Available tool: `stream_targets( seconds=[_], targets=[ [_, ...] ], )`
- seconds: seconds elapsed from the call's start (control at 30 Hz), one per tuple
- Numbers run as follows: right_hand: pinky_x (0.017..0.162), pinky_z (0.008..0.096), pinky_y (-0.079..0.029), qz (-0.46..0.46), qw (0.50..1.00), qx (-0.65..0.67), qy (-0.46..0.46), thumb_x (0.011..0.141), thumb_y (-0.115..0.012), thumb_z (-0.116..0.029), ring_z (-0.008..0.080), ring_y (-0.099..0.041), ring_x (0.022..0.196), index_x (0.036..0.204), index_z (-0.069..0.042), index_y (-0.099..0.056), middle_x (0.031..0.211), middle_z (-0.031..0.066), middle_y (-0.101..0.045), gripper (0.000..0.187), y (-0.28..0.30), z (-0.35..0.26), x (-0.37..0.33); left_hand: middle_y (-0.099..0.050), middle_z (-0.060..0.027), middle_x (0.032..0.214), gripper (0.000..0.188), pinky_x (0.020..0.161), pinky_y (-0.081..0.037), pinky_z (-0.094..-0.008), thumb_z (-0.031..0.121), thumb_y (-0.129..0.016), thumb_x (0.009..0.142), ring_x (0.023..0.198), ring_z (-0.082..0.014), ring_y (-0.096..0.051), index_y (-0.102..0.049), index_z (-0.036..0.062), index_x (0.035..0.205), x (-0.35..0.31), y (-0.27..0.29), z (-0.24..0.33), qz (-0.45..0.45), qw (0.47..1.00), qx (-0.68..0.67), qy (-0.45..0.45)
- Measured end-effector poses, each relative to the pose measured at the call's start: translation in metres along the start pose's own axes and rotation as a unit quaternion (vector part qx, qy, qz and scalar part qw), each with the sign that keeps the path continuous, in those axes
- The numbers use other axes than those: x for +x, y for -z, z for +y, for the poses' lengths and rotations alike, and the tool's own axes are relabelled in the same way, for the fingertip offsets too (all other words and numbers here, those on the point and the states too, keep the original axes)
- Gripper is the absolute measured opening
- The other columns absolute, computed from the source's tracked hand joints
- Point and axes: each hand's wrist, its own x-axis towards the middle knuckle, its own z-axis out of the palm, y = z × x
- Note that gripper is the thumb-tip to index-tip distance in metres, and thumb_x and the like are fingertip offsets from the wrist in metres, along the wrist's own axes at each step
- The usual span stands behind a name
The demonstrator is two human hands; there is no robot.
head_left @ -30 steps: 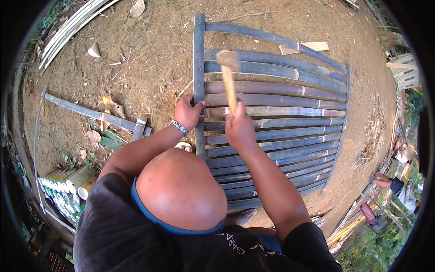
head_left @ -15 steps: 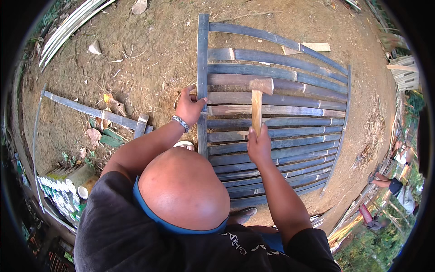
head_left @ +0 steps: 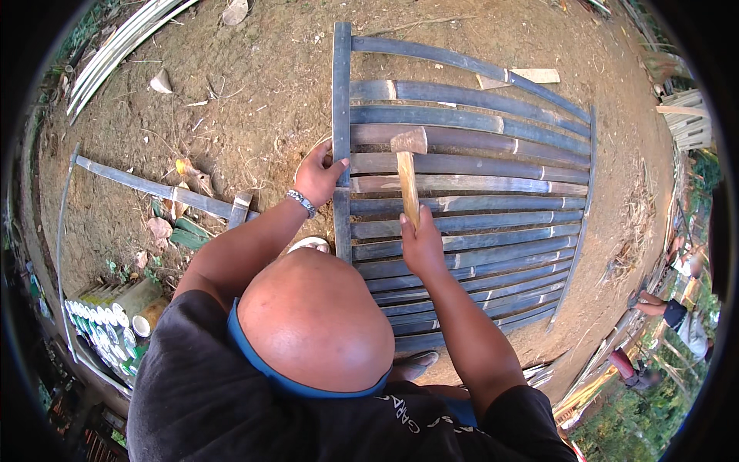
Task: The person constructs a gate by placing bamboo slats onto a frame and hammering them into place.
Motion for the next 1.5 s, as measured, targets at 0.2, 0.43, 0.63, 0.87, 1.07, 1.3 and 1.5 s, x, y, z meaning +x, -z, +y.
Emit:
stream_targets(
  seconds=[0.2,0.43,0.63,0.87,1.07,1.3,1.5],
  targets=[
    [0.085,0.0600,-0.048,0.056,0.998,-0.035,0.022,0.104,-0.054,-0.031,0.0544,-0.063,0.101,0.136,0.002,-0.045,0.106,0.0348,-0.066,0.047,-0.004,-0.016,0.010,-0.067,-0.0065,0.079,0.055,0.067,-0.053,-0.0338,0.024,-0.073,0.092,0.068,-0.0162,-0.063,-0.056,0.0031,0.140,-0.005,0.004,0.006,-0.002,0.997,0.067,-0.033],
    [0.088,0.0594,-0.049,0.008,0.997,-0.072,0.008,0.104,-0.053,-0.032,0.0541,-0.062,0.102,0.136,0.001,-0.045,0.107,0.0349,-0.066,0.047,0.005,-0.043,0.028,-0.068,-0.0104,0.080,0.046,0.068,-0.052,-0.0383,0.029,-0.072,0.092,0.069,-0.0228,-0.064,-0.062,0.0014,0.128,-0.005,0.003,0.005,0.016,0.995,0.088,-0.040],
    [0.086,0.0576,-0.049,0.013,0.998,-0.061,0.011,0.104,-0.054,-0.031,0.0534,-0.063,0.102,0.133,0.002,-0.046,0.106,0.0347,-0.066,0.045,-0.002,-0.037,0.031,-0.069,-0.0127,0.081,0.042,0.069,-0.052,-0.0402,0.031,-0.071,0.092,0.070,-0.0261,-0.064,-0.066,0.0004,0.120,-0.005,0.003,0.008,0.016,0.990,0.133,-0.036],
    [0.091,0.0581,-0.049,-0.006,0.998,-0.062,0.004,0.104,-0.053,-0.033,0.0534,-0.062,0.106,0.139,0.003,-0.042,0.111,0.0354,-0.066,0.052,0.000,-0.040,0.033,-0.070,-0.0149,0.082,0.042,0.071,-0.052,-0.0403,0.029,-0.070,0.093,0.073,-0.0266,-0.066,-0.065,-0.0006,0.122,-0.011,-0.002,0.009,0.026,0.995,0.090,-0.023],
    [0.089,0.0577,-0.050,-0.001,0.998,-0.056,0.010,0.104,-0.053,-0.033,0.0532,-0.063,0.105,0.139,0.003,-0.043,0.110,0.0348,-0.066,0.051,-0.002,-0.037,0.037,-0.070,-0.0144,0.082,0.041,0.071,-0.053,-0.0393,0.028,-0.069,0.094,0.073,-0.0256,-0.066,-0.065,0.0003,0.125,-0.013,-0.003,0.011,0.039,0.991,0.122,-0.031],
    [0.085,0.0566,-0.049,0.015,0.999,-0.041,0.017,0.103,-0.056,-0.031,0.0536,-0.063,0.101,0.124,0.002,-0.048,0.105,0.0340,-0.066,0.039,-0.006,-0.034,0.041,-0.070,-0.0125,0.081,0.038,0.070,-0.052,-0.0382,0.025,-0.068,0.095,0.071,-0.0233,-0.066,-0.065,0.0029,0.125,-0.015,-0.006,0.017,0.033,0.995,0.097,-0.021],
    [0.089,0.0579,-0.050,-0.030,0.998,-0.060,0.017,0.104,-0.053,-0.032,0.0531,-0.063,0.105,0.137,0.002,-0.043,0.111,0.0343,-0.066,0.049,-0.001,-0.031,0.045,-0.070,-0.0110,0.081,0.043,0.069,-0.052,-0.0362,0.022,-0.070,0.093,0.070,-0.0213,-0.066,-0.063,0.0067,0.132,-0.016,-0.010,0.010,0.089,0.991,0.098,-0.003]
  ],
)
